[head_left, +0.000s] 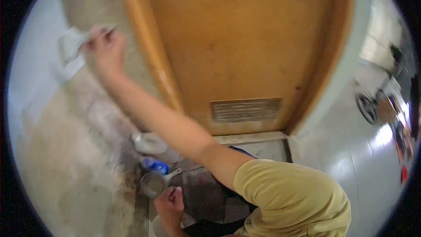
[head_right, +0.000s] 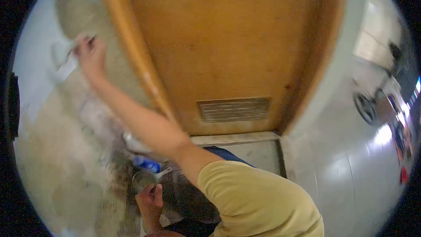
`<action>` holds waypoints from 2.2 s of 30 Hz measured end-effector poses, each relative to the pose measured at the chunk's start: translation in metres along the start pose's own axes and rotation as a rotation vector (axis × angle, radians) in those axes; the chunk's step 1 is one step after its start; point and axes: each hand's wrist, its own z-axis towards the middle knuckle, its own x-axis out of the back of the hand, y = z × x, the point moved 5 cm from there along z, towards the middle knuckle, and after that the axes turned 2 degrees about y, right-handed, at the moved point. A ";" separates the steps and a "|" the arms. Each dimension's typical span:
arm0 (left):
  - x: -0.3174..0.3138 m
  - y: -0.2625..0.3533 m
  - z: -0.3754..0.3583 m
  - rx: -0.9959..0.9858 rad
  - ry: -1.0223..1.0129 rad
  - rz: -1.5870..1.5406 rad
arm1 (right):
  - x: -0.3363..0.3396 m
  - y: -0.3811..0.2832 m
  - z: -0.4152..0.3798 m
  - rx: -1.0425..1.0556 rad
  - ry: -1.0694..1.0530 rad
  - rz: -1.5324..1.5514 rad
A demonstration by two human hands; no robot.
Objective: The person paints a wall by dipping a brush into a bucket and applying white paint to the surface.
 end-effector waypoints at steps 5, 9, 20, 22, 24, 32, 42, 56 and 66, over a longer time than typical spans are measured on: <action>-0.031 0.001 0.013 -0.234 -0.016 0.163 | 0.030 0.000 -0.037 -0.081 -0.059 -0.071; -0.054 -0.034 0.019 -0.359 -0.061 0.358 | 0.030 -0.014 -0.044 -0.041 -0.099 -0.080; -0.043 -0.020 0.006 0.027 -0.271 0.213 | 0.021 -0.050 -0.035 -0.307 -0.046 0.200; -0.033 -0.026 -0.010 0.052 -0.189 0.243 | 0.016 -0.032 -0.045 -0.393 -0.025 0.306; -0.019 -0.028 -0.026 -0.230 0.111 0.153 | -0.002 -0.019 -0.068 -0.464 -0.015 0.424; 0.031 -0.039 -0.056 0.126 0.028 0.152 | -0.089 -0.012 -0.205 -0.812 -0.283 0.558; -0.038 -0.052 -0.029 0.372 -0.182 0.301 | -0.218 -0.023 -0.324 -1.047 -0.712 0.570; -0.102 -0.094 0.001 0.181 -0.199 0.254 | -0.397 -0.058 -0.313 -0.605 -0.682 0.867; -0.080 -0.080 0.009 0.142 -0.450 0.306 | -0.407 -0.042 -0.274 -0.533 -0.714 0.720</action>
